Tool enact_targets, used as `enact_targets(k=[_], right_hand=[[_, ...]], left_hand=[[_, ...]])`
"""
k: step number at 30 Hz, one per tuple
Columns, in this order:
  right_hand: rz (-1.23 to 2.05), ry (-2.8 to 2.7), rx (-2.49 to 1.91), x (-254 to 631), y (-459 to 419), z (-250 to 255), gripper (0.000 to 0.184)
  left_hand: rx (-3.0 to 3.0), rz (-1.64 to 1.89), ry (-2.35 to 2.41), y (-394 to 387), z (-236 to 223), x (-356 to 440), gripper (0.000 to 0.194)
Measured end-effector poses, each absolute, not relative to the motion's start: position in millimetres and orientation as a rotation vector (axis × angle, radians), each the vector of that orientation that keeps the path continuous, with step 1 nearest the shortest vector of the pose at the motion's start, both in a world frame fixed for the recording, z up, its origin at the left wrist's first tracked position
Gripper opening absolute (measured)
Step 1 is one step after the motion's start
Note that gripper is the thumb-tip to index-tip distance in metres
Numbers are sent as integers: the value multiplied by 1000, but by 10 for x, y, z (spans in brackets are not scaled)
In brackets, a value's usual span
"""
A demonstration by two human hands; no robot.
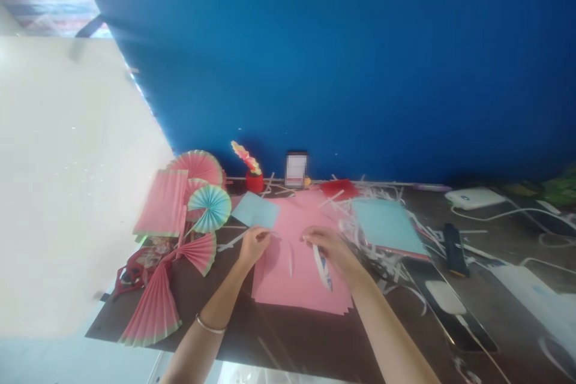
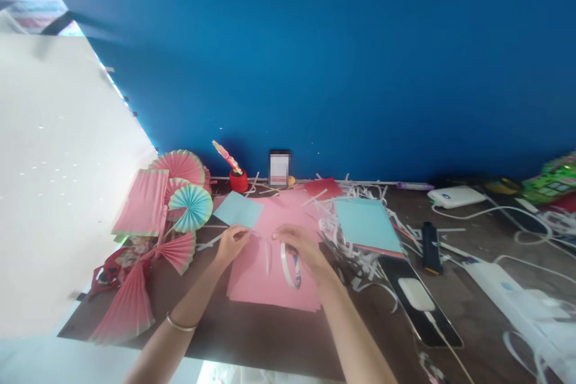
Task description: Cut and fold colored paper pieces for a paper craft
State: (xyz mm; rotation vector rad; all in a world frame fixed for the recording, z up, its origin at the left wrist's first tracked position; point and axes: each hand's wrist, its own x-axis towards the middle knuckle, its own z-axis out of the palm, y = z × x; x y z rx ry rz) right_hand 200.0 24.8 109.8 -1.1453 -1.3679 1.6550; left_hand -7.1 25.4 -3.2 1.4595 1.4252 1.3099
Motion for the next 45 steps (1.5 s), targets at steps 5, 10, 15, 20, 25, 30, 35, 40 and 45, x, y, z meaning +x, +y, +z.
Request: enact_targets(k=[5,10,15,20,25,30,35,40,45], right_hand=[[1704,-1431,-1180,1938,243,1060,17],[1784,-1337,-1191,1896,209,914,16],[1879,-1387,-1187,1968,85,863,17],[1713,-1385,-1356,2063,91,751,24],[1774,-1240,-1273,2154,185,653,21],[1806,-1139,-1172,2342,165,723,23],[1782,-1227,-1140,2285,94,794,23],[1668,-1413,-1110,1938,88,734,29],[1461,-1382,-1115,1705,163,612,39]], left_hand=[[1421,1352,1393,216,8,-20,19],[1333,1359,1344,178,113,27,15],[1350,1260,1331,103,305,21,13],[1308,1162,1185,122,460,6,22],[1042,1257,1191,302,339,114,28],[957,1396,1310,364,110,258,27],[993,1455,1383,310,68,316,23],[1041,1486,1336,235,120,345,22],[1005,1501,1178,170,159,382,27]])
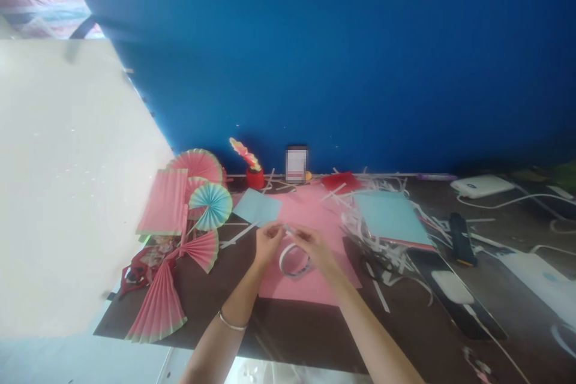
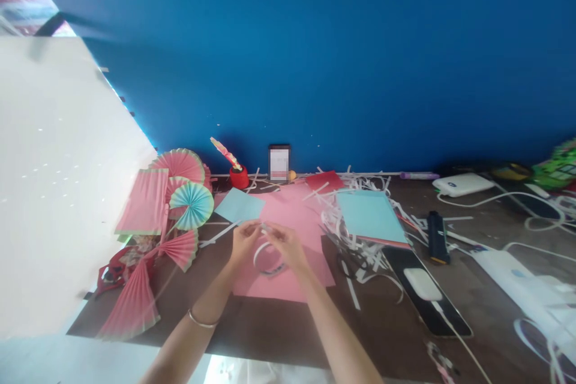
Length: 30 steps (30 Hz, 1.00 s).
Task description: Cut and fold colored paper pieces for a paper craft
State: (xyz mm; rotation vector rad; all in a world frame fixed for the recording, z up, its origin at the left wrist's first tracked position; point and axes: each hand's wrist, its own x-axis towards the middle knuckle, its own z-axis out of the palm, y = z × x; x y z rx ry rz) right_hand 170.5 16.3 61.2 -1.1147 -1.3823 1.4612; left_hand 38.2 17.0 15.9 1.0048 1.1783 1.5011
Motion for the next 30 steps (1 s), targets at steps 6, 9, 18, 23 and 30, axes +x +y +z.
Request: enact_targets(k=[6,9,18,23,30], right_hand=[[1251,-1347,-1212,1621,194,527,36],[1177,-1329,-1212,1595,182,508,34],[1109,-1326,-1191,1550,164,499,31],[1111,-1335,-1160,1545,176,487,27],[1144,-1319,-1190,1540,208,442,27]], left_hand=[[959,1468,1171,153,216,393,31],[944,1457,1170,150,230,389,31],[879,1437,1148,150,186,371,39],[868,1456,1114,160,180,376,38],[874,1470,1086,164,149,373,36]])
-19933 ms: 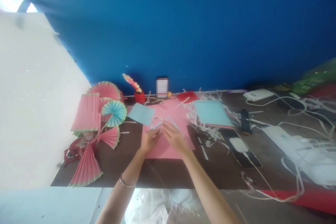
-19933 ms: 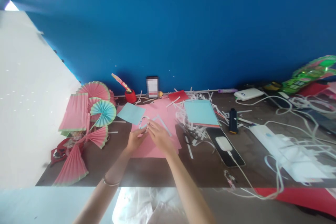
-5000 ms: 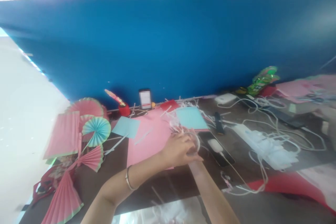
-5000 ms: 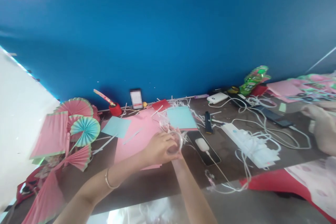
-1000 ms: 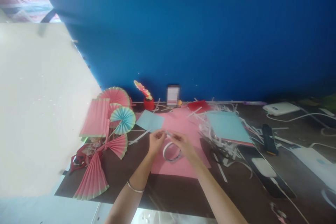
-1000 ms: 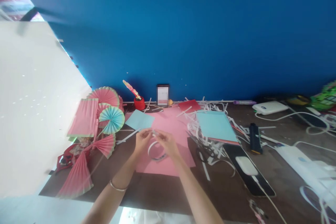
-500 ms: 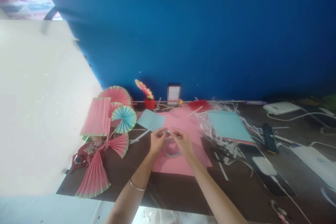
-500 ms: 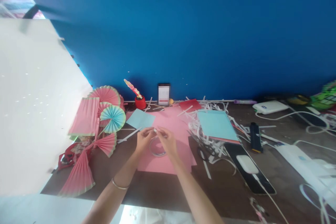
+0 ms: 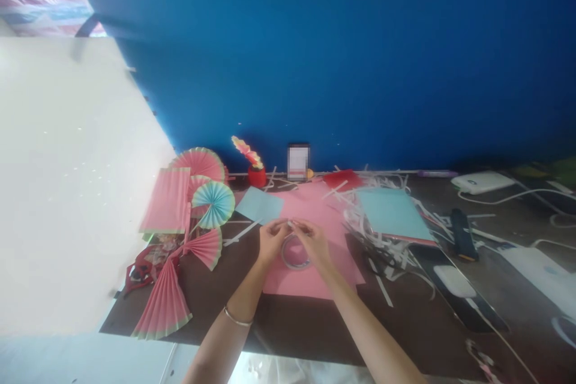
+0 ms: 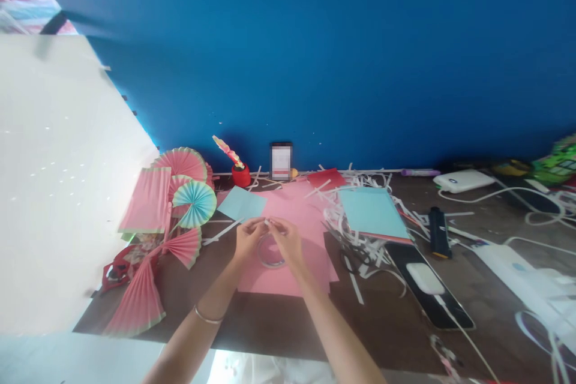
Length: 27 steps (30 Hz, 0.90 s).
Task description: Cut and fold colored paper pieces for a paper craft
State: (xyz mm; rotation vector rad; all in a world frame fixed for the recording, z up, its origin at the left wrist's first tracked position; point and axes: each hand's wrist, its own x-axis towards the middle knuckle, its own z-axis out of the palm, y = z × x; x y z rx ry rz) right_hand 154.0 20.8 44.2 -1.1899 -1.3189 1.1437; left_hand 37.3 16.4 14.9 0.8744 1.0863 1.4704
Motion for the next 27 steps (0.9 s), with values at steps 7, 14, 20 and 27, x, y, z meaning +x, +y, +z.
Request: enact_targets(k=[7,14,20,27], right_hand=[[1137,-1315,-1199,1548,204,395,29],[1116,-1300,-1201,1535,204,377,29],[1131,-1312,-1215,1533,194,393,33],[1154,-1447,-1253,1615,227,360,35]], left_hand=[[863,1452,1104,171,139,367,36],[807,1494,1012,177,113,360,33],[828,1505,1089,174,136,382,32],[764,1554,1111,179,157,392,31]])
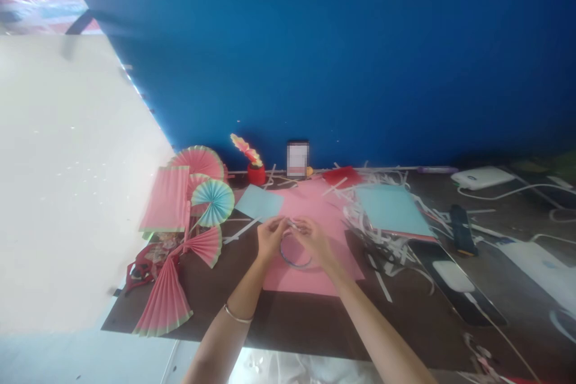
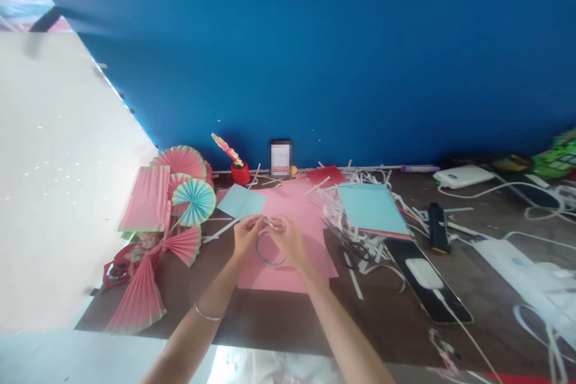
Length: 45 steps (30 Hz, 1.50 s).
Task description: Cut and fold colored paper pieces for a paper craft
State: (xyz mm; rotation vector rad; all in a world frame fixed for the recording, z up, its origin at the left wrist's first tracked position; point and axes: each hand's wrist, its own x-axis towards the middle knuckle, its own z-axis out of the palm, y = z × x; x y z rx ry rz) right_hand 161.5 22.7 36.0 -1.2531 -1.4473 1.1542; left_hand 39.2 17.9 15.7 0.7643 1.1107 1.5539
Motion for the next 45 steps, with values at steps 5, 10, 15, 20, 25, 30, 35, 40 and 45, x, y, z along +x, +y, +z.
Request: enact_targets(k=[5,10,15,20,25,30,35,40,45], right_hand=[[1097,-1641,-1316,1741,210,394,33],[952,-1734,-1358,1816,167,454,25],[842,-1830,-1269,1789,147,465,17],[765,-1874,-1237,1774,157,454,16],[755,-1885,-1257,1785,156,466,17],[968,-1743,-1274,1796,132,469,26],[1276,-1601,-1283,1832,107,462,36],[1339,-1462,-1294,1917,103,606,39],[1177,-1798,-1280,2019,110,875,30]], left_hand=[[768,1616,1149,190,197,347,30],[760,1596,1130,194,174,330,32],[648,1566,1048,213,139,350,35],[577,1446,960,220,152,388,35],[650,1388,971,230,112,418,34],[694,1399,993,246,46,408,38],[675,1404,1005,255,31,371,40],[594,1413,956,261,56,349,41],[524,1444,914,278,56,341,38]])
